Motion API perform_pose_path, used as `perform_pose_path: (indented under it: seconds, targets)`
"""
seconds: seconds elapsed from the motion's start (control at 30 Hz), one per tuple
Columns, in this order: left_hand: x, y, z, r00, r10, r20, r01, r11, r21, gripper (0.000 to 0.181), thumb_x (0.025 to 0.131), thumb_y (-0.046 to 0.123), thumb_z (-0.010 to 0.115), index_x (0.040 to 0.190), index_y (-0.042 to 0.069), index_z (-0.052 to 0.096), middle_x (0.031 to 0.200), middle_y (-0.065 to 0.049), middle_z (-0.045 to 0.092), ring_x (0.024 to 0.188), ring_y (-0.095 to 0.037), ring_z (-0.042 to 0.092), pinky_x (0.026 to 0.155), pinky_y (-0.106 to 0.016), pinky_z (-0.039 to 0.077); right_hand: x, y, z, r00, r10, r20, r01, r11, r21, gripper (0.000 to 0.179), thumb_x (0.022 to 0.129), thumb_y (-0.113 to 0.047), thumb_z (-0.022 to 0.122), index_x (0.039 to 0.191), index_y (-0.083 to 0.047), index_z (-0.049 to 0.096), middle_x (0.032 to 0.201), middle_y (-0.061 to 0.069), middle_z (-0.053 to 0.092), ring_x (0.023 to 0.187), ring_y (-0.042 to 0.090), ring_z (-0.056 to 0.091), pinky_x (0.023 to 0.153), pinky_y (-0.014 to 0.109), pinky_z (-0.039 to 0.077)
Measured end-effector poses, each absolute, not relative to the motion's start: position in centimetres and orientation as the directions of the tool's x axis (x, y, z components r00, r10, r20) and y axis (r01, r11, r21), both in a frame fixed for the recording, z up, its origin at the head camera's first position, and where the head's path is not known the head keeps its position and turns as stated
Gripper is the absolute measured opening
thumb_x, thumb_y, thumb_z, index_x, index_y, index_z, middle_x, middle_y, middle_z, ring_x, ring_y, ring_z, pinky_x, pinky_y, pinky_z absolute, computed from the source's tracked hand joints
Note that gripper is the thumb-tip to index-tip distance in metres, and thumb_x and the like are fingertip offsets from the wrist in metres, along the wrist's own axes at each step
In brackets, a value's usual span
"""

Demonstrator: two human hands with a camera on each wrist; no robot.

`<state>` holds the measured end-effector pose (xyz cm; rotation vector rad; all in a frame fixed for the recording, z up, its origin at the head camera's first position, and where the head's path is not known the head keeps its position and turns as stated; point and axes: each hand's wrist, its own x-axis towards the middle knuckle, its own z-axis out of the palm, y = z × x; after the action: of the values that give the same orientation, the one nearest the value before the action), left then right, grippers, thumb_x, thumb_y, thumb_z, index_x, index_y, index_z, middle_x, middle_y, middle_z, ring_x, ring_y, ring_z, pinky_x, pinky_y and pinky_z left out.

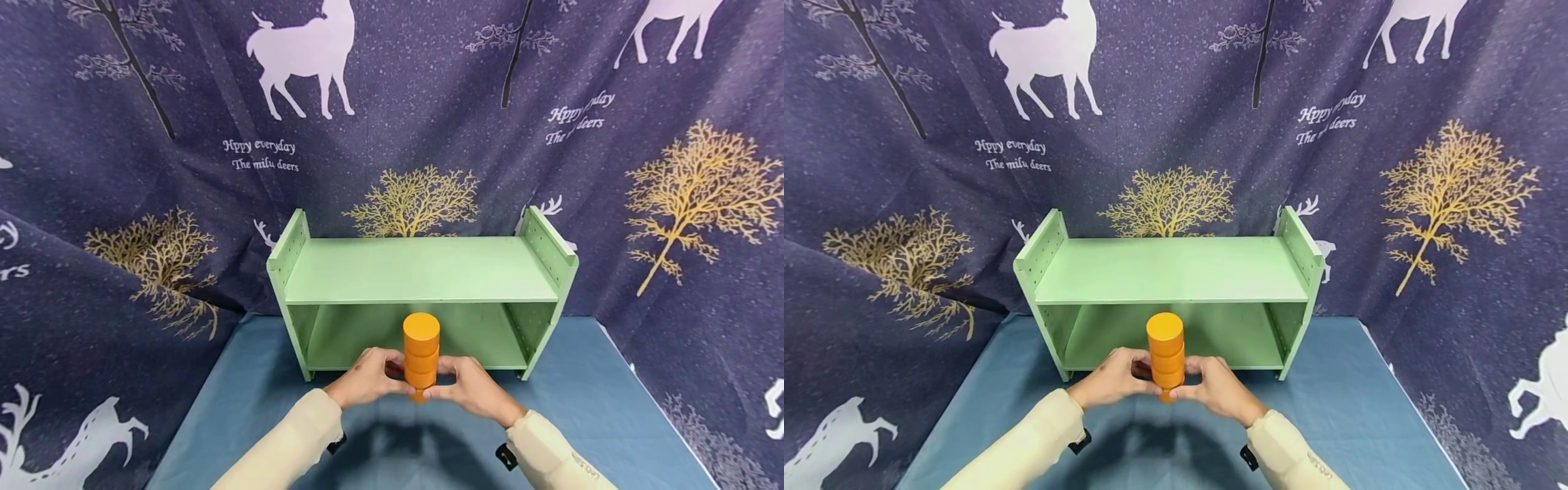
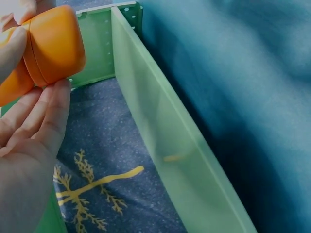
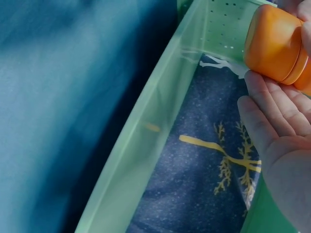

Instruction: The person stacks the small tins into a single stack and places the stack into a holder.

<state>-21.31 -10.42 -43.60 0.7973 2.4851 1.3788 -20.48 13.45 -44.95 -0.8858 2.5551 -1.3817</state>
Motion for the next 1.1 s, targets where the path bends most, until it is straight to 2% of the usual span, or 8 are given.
perform_pose_path:
  seconds: [0.2, 0.4, 0.57, 0.73, 0.83, 1.0, 1.1]
  targets:
    - [-21.4, -10.3, -42.9, -0.842, 0.531, 0.098, 0.376, 0.446, 0.812, 0.036, 0.080, 0.019, 0.087, 0.112, 0.011, 0.073, 0.102, 0.005, 0.073, 0.091, -0.009, 0.069, 0.085, -0.027, 0.057, -20.6, 13.6, -44.1, -0.823, -0.543, 0.168, -0.440, 0.422, -0.792, 0.041, 0.085, -0.036, 0.080, 0.120, -0.015, 0.071, 0.111, -0.005, 0.074, 0.105, 0.013, 0.068, 0.091, 0.037, 0.055]
    - [-21.6, -10.3, -42.1, -0.836, 0.540, 0.104, 0.384, 0.439, 0.812, 0.036, 0.080, 0.019, 0.086, 0.113, 0.011, 0.073, 0.103, 0.004, 0.073, 0.092, -0.014, 0.070, 0.083, -0.024, 0.056, -20.7, 13.7, -43.3, -0.815, -0.549, 0.187, -0.457, 0.409, -0.789, 0.039, 0.085, -0.032, 0.081, 0.118, -0.012, 0.072, 0.110, -0.002, 0.074, 0.103, 0.015, 0.069, 0.089, 0.036, 0.056]
    - [-21.7, -10.5, -41.3, -0.823, 0.554, 0.125, 0.411, 0.429, 0.804, 0.035, 0.081, 0.021, 0.086, 0.112, 0.012, 0.074, 0.102, 0.006, 0.073, 0.091, -0.007, 0.068, 0.085, -0.029, 0.057, -20.8, 13.6, -42.4, -0.806, -0.557, 0.201, -0.472, 0.400, -0.786, 0.038, 0.085, -0.030, 0.081, 0.117, -0.011, 0.073, 0.110, 0.000, 0.074, 0.104, 0.016, 0.069, 0.091, 0.042, 0.056]
    - [-21.8, -10.7, -40.3, -0.816, 0.561, 0.142, 0.430, 0.425, 0.796, 0.035, 0.081, 0.023, 0.086, 0.112, 0.012, 0.074, 0.104, 0.006, 0.073, 0.091, -0.007, 0.068, 0.086, -0.031, 0.058, -21.1, 13.5, -41.4, -0.804, -0.555, 0.213, -0.495, 0.426, -0.757, 0.037, 0.084, -0.030, 0.082, 0.115, -0.011, 0.073, 0.108, -0.001, 0.074, 0.103, 0.017, 0.069, 0.092, 0.048, 0.055]
    - [-22.0, -10.8, -39.8, -0.815, 0.562, 0.142, 0.432, 0.426, 0.795, 0.035, 0.082, 0.023, 0.085, 0.113, 0.012, 0.073, 0.105, 0.005, 0.073, 0.092, -0.007, 0.068, 0.085, -0.028, 0.057, -21.3, 13.4, -40.8, -0.799, -0.559, 0.220, -0.507, 0.431, -0.747, 0.037, 0.084, -0.031, 0.082, 0.115, -0.013, 0.073, 0.107, -0.003, 0.074, 0.102, 0.015, 0.069, 0.093, 0.048, 0.054]
    - [-22.3, -11.0, -38.9, -0.815, 0.562, 0.143, 0.435, 0.430, 0.791, 0.036, 0.082, 0.023, 0.085, 0.114, 0.011, 0.073, 0.105, 0.004, 0.073, 0.093, -0.008, 0.068, 0.088, -0.033, 0.058, -21.7, 13.2, -39.8, -0.787, -0.571, 0.234, -0.524, 0.418, -0.742, 0.037, 0.084, -0.030, 0.082, 0.115, -0.012, 0.073, 0.107, -0.003, 0.074, 0.101, 0.014, 0.069, 0.093, 0.047, 0.055]
    - [-22.5, -11.1, -38.5, -0.813, 0.563, 0.149, 0.442, 0.430, 0.787, 0.036, 0.082, 0.023, 0.085, 0.114, 0.010, 0.073, 0.105, 0.003, 0.073, 0.093, -0.009, 0.069, 0.087, -0.031, 0.058, -21.9, 13.1, -39.3, -0.782, -0.576, 0.238, -0.530, 0.414, -0.740, 0.037, 0.084, -0.028, 0.082, 0.115, -0.011, 0.073, 0.107, -0.002, 0.074, 0.102, 0.014, 0.069, 0.092, 0.043, 0.055]
